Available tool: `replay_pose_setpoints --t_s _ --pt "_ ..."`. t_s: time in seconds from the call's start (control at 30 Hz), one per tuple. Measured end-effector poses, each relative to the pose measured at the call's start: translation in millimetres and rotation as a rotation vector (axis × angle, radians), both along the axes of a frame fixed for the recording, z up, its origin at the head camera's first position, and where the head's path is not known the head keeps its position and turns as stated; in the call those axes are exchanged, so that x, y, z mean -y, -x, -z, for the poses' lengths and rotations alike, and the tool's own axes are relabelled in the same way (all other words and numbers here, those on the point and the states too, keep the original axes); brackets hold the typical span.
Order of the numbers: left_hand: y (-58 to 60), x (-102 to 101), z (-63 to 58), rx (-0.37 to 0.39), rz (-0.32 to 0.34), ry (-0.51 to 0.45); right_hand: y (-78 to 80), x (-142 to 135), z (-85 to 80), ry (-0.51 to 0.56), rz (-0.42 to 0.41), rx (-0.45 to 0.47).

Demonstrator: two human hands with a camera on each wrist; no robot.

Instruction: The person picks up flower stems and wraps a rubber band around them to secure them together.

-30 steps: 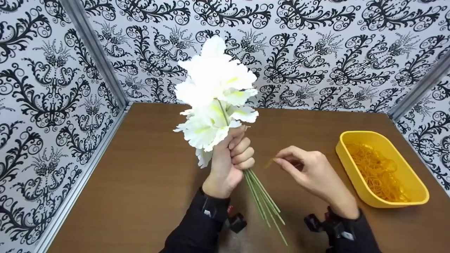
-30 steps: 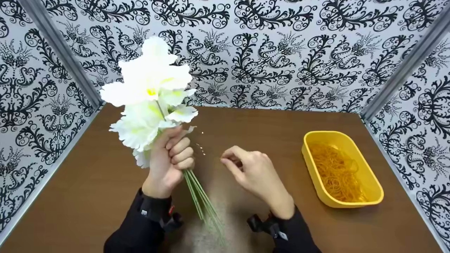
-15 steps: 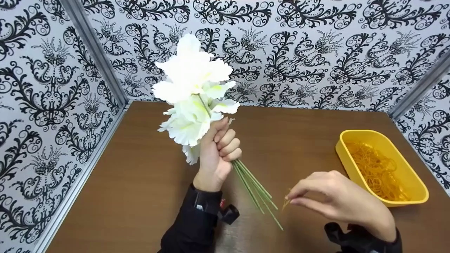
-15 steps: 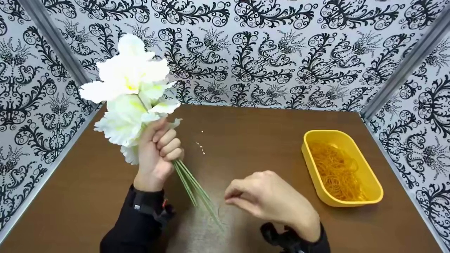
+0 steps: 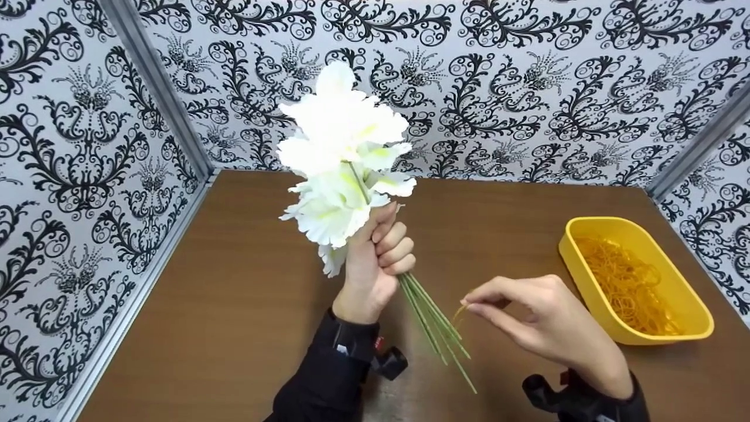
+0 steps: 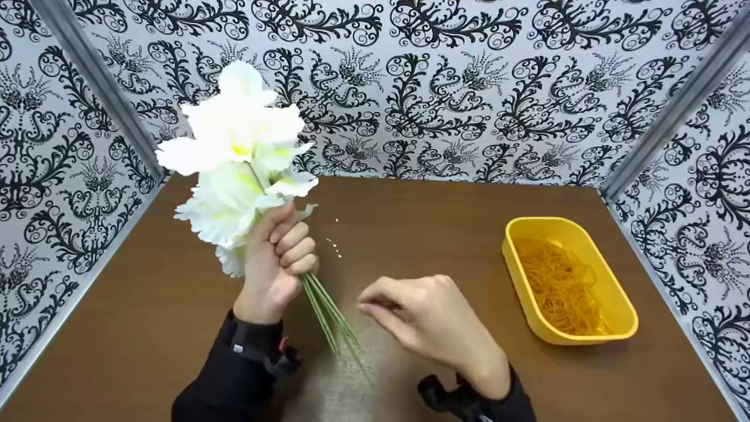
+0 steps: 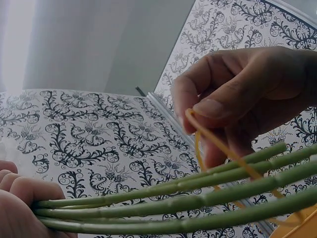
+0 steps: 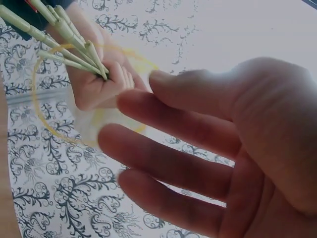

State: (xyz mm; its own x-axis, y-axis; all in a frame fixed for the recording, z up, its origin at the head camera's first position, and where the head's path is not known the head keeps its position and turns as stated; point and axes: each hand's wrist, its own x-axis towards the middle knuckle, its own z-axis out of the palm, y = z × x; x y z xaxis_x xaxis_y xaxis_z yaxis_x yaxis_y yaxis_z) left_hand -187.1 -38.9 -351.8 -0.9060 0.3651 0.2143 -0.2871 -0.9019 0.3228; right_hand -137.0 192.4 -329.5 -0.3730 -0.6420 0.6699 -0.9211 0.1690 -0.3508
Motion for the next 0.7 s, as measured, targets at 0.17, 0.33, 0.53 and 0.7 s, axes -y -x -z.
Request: replay_pose_setpoints --t_s 0.17,0.33,0.53,0.7 --pt "0.2 -4.2 1.5 0.001 0.021 0.02 -1.4 4.6 -2.7 0.049 0.02 0.015" --pt "0.7 -2.5 1.3 -0.009 0.004 0.01 -1.8 -0.4 -3.6 0.051 0.023 -0.001" --pt "-1.4 -5.1 1.3 -0.034 0.016 0.021 -1.1 1.3 -0.2 0.069 0.077 -0.007" --pt "-4.6 -12.5 3.0 -0.025 0.045 0.055 2.0 7.6 8.2 0.098 0.117 0.008"
